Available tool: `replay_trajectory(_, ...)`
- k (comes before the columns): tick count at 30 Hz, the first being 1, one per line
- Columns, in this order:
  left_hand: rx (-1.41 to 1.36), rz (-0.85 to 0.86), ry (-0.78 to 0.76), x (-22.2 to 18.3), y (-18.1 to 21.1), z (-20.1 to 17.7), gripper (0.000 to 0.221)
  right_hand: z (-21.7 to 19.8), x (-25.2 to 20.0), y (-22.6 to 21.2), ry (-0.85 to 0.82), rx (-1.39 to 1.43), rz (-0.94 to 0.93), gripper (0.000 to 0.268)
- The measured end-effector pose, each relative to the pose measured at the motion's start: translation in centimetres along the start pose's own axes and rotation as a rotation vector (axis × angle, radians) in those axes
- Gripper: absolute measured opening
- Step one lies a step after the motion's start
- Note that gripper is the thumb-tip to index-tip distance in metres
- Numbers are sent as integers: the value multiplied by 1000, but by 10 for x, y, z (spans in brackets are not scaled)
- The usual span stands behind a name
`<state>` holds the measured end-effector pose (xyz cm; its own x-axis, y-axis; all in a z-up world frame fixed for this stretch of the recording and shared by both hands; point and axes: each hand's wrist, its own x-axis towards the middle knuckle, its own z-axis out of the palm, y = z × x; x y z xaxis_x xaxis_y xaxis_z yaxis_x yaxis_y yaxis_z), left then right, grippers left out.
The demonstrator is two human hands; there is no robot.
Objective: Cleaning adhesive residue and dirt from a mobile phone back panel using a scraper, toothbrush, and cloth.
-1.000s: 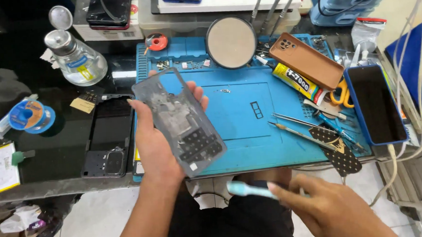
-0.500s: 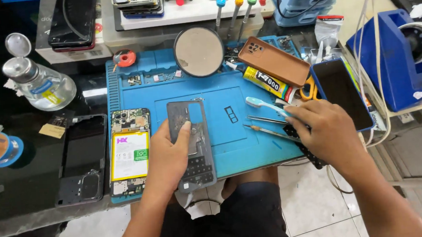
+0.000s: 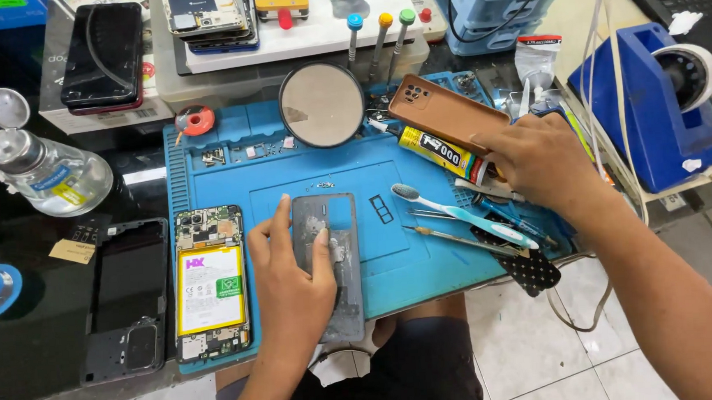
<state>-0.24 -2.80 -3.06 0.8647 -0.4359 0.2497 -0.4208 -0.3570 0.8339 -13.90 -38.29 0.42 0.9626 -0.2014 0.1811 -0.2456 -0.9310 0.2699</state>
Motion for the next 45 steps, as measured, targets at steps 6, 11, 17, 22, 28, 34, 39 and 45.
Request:
replay_trajectory(6,-54,-8,-6,1,1,-4,54,-2,9,28,68,-173,-85,17)
replay_trajectory(11,-79,17,44,-1,0,-1,50,22,3,19,108,-125,-21,26)
replay_trajectory(17,41,246,126,0,-1,2,45,-27,13,-6,85,284,264,17)
replay_trajectory(22,235,272,149,-2,-2,4,46,-109,29,-40,-38,758,631,20)
replay_trajectory(28,105,300,161,-4,5,-9,37,-113,60,-58,-29,1242,543,15)
replay_trajectory(34,46,374,220,-20,0,-13,29,-177,133,-152,-95,1396,233,71)
replay_trajectory(39,-80,377,228,-19,1,-18,26,-183,210,-229,-310,1564,127,19)
replay_trajectory(45,-89,406,221,-17,4,-22,23,-123,296,-323,179,1202,-249,18)
